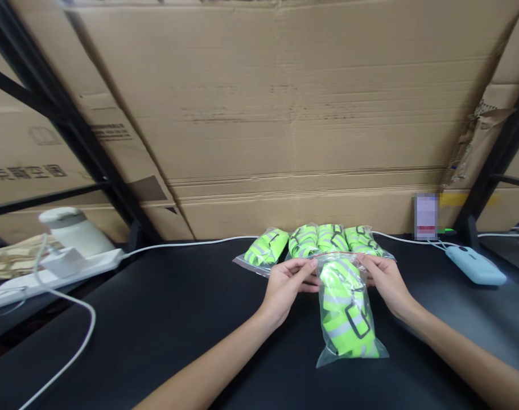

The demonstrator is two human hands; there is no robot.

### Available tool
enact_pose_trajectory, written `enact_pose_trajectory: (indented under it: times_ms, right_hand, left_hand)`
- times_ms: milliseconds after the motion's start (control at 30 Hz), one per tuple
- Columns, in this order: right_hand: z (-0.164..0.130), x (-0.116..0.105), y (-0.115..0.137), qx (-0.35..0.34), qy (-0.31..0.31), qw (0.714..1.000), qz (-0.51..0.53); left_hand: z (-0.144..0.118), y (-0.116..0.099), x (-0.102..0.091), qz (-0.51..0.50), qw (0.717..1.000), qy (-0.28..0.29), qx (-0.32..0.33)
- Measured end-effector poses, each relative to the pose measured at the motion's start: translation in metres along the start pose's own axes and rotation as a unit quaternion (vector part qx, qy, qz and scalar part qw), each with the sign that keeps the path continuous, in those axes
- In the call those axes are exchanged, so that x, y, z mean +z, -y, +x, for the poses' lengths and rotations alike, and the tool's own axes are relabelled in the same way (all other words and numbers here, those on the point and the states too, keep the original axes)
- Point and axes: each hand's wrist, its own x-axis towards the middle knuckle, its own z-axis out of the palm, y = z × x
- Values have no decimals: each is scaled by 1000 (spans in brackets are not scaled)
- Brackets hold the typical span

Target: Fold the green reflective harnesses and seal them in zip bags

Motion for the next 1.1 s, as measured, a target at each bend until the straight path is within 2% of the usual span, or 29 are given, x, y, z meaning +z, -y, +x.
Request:
enact_pose_trajectory:
  times_ms: [333, 667, 867, 1100]
  right_hand:
    - [-2, 2, 3, -27, 34, 999, -5]
    - [1, 0, 2, 18, 18, 999, 44]
    - [0, 2, 5, 0, 21, 999, 36]
    - [2, 1, -1, -14, 21, 1000, 13]
  left_hand:
    - [1, -1, -1, 15, 1000, 6, -7]
    - [2, 0, -2, 33, 999, 9, 17]
    - [2, 3, -3, 36, 999, 33, -21]
    - [5, 6, -3, 48, 998, 31, -1]
